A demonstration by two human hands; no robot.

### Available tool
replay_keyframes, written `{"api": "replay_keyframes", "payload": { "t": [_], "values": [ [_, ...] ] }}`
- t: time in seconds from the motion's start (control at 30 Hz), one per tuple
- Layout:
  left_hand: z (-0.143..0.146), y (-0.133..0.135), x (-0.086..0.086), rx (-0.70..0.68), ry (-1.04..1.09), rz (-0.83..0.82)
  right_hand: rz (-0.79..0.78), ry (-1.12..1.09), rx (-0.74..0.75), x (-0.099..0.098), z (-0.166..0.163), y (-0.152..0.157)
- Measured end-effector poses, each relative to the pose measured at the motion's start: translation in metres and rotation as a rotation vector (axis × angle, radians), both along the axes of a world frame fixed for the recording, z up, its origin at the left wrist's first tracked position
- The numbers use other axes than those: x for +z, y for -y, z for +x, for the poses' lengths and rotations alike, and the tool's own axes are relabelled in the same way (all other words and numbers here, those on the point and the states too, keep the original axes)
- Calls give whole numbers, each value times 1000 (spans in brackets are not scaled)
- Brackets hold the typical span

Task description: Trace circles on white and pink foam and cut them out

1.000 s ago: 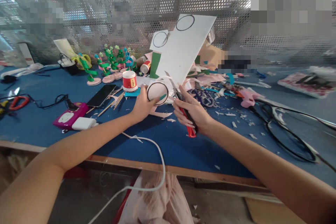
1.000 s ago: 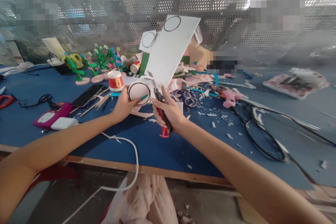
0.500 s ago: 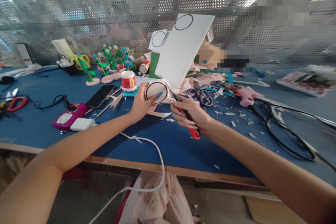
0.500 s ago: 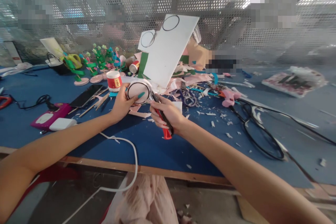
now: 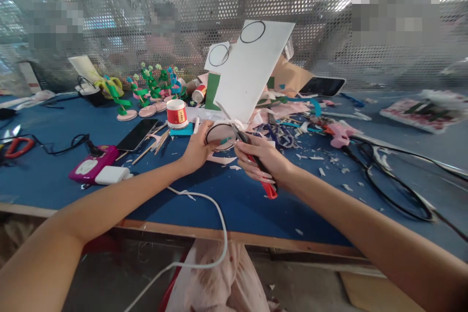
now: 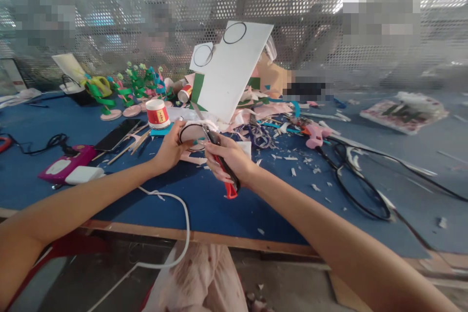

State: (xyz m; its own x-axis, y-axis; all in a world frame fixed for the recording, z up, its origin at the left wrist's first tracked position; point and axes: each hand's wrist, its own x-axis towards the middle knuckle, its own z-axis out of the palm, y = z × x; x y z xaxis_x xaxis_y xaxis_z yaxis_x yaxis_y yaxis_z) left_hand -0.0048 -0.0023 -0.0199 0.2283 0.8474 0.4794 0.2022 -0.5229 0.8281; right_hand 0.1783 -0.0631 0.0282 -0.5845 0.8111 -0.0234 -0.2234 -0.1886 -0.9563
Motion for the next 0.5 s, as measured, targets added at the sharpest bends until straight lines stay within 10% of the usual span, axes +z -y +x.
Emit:
{"api": "replay_keyframes", "payload": {
  "t": [0.5],
  "values": [
    [-5,-10,-8,252,181,6,-1,23,-82,-3,-1,-3]
  ]
}}
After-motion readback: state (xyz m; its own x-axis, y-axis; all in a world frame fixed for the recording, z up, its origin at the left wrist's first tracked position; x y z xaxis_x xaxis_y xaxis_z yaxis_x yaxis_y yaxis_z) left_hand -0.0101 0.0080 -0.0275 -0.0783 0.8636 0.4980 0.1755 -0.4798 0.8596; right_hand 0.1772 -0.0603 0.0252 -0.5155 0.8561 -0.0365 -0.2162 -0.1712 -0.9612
